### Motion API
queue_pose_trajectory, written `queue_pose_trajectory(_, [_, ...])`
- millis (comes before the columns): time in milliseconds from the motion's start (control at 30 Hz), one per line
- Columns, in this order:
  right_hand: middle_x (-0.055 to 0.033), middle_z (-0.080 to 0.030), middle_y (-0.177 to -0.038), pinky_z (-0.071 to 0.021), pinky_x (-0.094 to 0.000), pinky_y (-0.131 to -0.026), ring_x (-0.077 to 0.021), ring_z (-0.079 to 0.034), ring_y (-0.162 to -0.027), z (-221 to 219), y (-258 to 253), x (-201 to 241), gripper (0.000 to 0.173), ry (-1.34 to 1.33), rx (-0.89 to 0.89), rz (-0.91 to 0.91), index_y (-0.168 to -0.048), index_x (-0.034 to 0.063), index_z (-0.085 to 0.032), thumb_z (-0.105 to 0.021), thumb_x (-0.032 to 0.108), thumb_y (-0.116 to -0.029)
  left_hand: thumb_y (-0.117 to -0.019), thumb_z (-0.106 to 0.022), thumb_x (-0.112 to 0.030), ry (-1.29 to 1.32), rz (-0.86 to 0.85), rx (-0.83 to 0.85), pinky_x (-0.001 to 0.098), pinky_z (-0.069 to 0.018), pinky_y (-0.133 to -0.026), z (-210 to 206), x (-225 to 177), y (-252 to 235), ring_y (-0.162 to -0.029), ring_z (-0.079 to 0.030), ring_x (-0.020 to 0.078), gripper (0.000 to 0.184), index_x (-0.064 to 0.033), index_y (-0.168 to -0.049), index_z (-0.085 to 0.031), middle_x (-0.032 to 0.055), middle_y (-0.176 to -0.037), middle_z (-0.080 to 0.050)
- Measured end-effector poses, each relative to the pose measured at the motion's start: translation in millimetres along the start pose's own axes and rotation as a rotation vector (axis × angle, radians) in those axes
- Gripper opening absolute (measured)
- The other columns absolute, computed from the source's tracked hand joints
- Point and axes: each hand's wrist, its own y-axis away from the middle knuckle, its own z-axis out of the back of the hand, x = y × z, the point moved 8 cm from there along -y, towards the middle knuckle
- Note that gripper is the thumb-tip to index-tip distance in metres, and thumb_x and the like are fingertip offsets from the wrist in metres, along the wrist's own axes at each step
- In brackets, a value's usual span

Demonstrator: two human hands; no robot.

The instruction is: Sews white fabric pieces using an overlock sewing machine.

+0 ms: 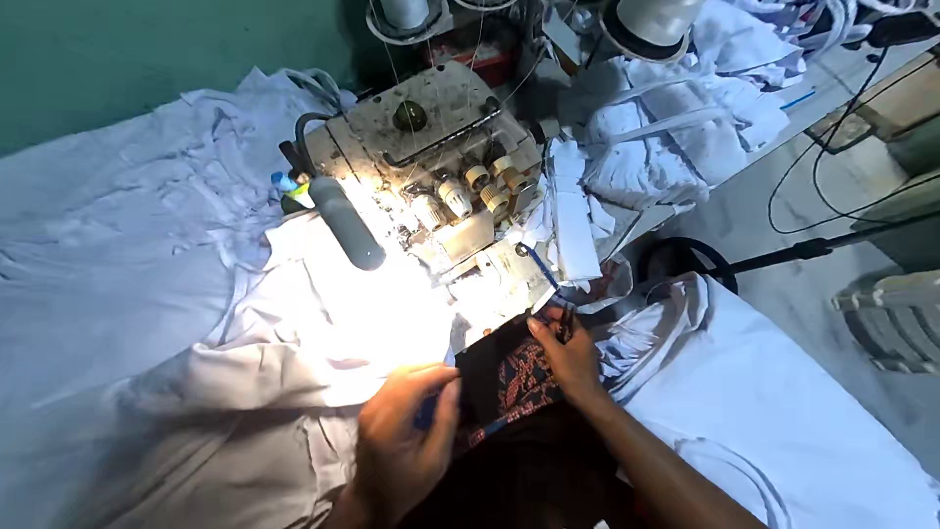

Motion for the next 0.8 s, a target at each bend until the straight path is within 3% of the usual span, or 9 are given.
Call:
queue_pose_trajectory(67, [0.0016,-0.055,-0.065,-0.0419,-0.0276,-0.047,-0.0078,-0.045,-0.049,-9.9,-10.8,-9.8,0.026,-0.062,0.088,-0.058,-0.103,0.0056,-0.07,-0.071,0.031,-0.0962,-0.1002,-0.061,-0.02,0.031,0.061,0.108,0.0282,-0.0627,-0.083,-32.1,3.6,4.1,-0.094,-0.072,0.0085,0.019,-0.0068,-0.107,-0.074,0.0015,-0.102,-0.075])
queue_pose_trajectory(133, [0.0027,-0.046,-0.059,-0.0364,-0.0258,-0.044,-0.0072,-0.039,-0.045,-19.0,-10.5,-9.1,0.019,-0.196,0.169,-0.124,-0.095,0.0061,-0.065,-0.067,0.025,-0.0991,-0.1027,-0.059,-0.024,0.008,0.185,0.197,0.0269,-0.0613,-0.087,-56.0,16.8,5.4,-0.097,-0.071,0.0064,0.026,-0.0068,-0.116,-0.072,0.001,-0.107,-0.074])
queue_pose_trajectory(300, [0.0037,-0.039,-0.055,-0.0336,-0.0222,-0.041,-0.0056,-0.035,-0.043,-23.3,9.9,8.7,0.016,-0.496,0.241,-0.265,-0.091,0.0067,-0.058,-0.058,0.017,-0.1036,-0.1062,-0.054,-0.034,0.283,0.554,0.376,0.0298,-0.0566,-0.099,-98.3,54.0,10.0,-0.113,-0.068,0.007,0.039,-0.0103,-0.135,-0.064,0.0002,-0.126,-0.071])
queue_pose_trajectory(367, [0.0032,-0.039,-0.055,-0.0341,-0.0221,-0.041,-0.006,-0.036,-0.042,-20.8,11.1,11.5,0.016,-0.515,0.232,-0.256,-0.092,0.0059,-0.059,-0.058,0.016,-0.1037,-0.1042,-0.059,-0.033,0.397,0.641,0.433,0.0308,-0.0596,-0.092,-113.0,57.7,9.0,-0.104,-0.07,0.0094,0.038,-0.0106,-0.134,-0.064,0.0001,-0.121,-0.072])
queue_pose_trajectory(500, [0.0013,-0.044,-0.057,-0.0349,-0.0218,-0.041,-0.0062,-0.038,-0.043,-16.8,11.7,12.2,0.014,-0.478,0.203,-0.246,-0.098,0.0024,-0.061,-0.059,0.015,-0.1035,-0.1043,-0.06,-0.016,0.56,0.763,0.448,0.0337,-0.0652,-0.073,-124.5,55.8,5.2,-0.076,-0.075,0.0175,0.015,-0.0032,-0.106,-0.069,0.0058,-0.087,-0.075])
queue_pose_trajectory(567, [-0.0007,-0.053,-0.066,-0.0379,-0.0224,-0.044,-0.0073,-0.042,-0.048,-12.2,14.2,12.1,0.027,-0.321,0.265,-0.182,-0.111,0.0005,-0.065,-0.053,0.025,-0.1076,-0.1057,-0.057,-0.014,0.571,0.794,0.476,0.0341,-0.066,-0.072,-121.2,54.0,6.2,-0.075,-0.076,0.0187,0.018,-0.0015,-0.106,-0.069,0.0069,-0.085,-0.076])
queue_pose_trajectory(667, [0.0031,-0.062,-0.081,-0.0433,-0.022,-0.05,-0.0054,-0.049,-0.057,-8.8,27.4,8.1,0.057,-0.02,0.474,-0.031,-0.126,0.0048,-0.067,-0.026,0.041,-0.1119,-0.1067,-0.055,-0.013,0.588,0.862,0.478,0.0354,-0.0665,-0.074,-113.2,55.0,11.8,-0.077,-0.077,0.021,0.019,-0.0002,-0.108,-0.069,0.0088,-0.088,-0.076])
queue_pose_trajectory(700, [0.0037,-0.062,-0.082,-0.0436,-0.022,-0.051,-0.0048,-0.049,-0.058,-8.7,33.4,4.6,0.059,0.023,0.53,-0.014,-0.127,0.0058,-0.068,-0.023,0.042,-0.1119,-0.1066,-0.055,-0.013,0.599,0.881,0.469,0.0357,-0.0663,-0.074,-111.7,56.1,13.7,-0.078,-0.077,0.0215,0.019,0.0001,-0.109,-0.068,0.0094,-0.089,-0.076])
queue_pose_trajectory(800, [0.0017,-0.063,-0.083,-0.0433,-0.0222,-0.051,-0.0056,-0.05,-0.058,-11.4,43.9,-6.6,0.043,-0.039,0.623,-0.053,-0.119,0.0051,-0.069,-0.038,0.033,-0.1102,-0.1063,-0.055,-0.012,0.633,0.907,0.452,0.0365,-0.0661,-0.074,-112.2,57.8,16.9,-0.077,-0.076,0.0228,0.018,0.0008,-0.111,-0.067,0.0108,-0.088,-0.076])
